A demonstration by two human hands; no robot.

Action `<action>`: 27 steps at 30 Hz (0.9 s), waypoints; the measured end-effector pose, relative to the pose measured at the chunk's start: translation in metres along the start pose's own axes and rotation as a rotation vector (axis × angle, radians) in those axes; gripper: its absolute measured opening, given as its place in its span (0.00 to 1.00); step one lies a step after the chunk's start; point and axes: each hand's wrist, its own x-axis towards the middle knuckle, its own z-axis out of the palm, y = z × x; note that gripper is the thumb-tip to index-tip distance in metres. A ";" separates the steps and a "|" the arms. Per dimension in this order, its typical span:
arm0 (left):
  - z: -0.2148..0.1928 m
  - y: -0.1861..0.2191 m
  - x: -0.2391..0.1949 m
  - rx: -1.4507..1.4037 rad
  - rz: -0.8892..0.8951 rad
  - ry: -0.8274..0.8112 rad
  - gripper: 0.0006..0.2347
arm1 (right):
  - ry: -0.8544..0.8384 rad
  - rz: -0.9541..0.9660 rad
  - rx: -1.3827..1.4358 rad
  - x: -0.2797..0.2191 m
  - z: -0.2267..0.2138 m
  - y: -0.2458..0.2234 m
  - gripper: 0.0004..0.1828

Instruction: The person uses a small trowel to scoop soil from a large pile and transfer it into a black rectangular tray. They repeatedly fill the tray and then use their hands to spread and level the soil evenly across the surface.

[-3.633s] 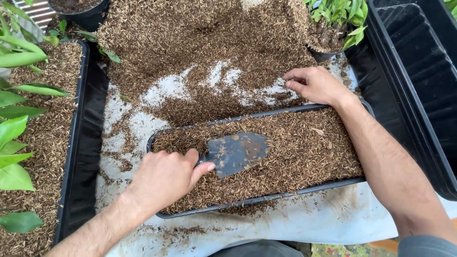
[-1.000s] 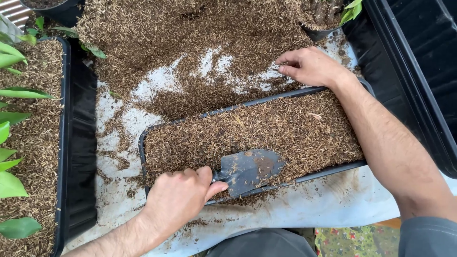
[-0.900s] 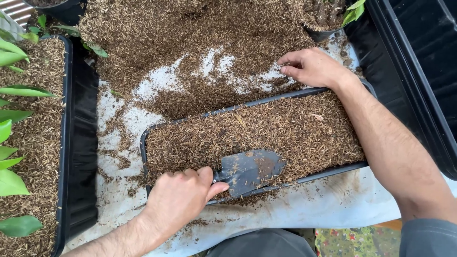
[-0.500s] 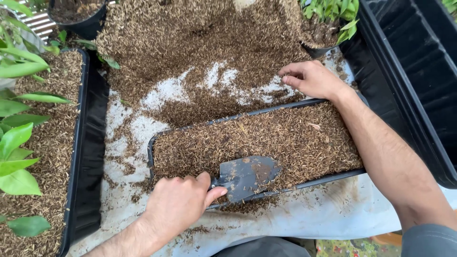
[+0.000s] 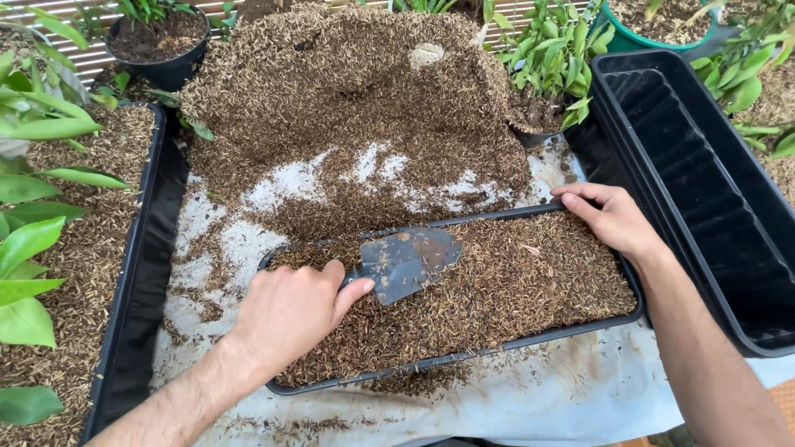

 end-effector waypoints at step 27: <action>-0.022 -0.056 0.078 -0.102 -0.184 0.070 0.26 | -0.082 -0.040 0.433 0.012 0.076 -0.061 0.11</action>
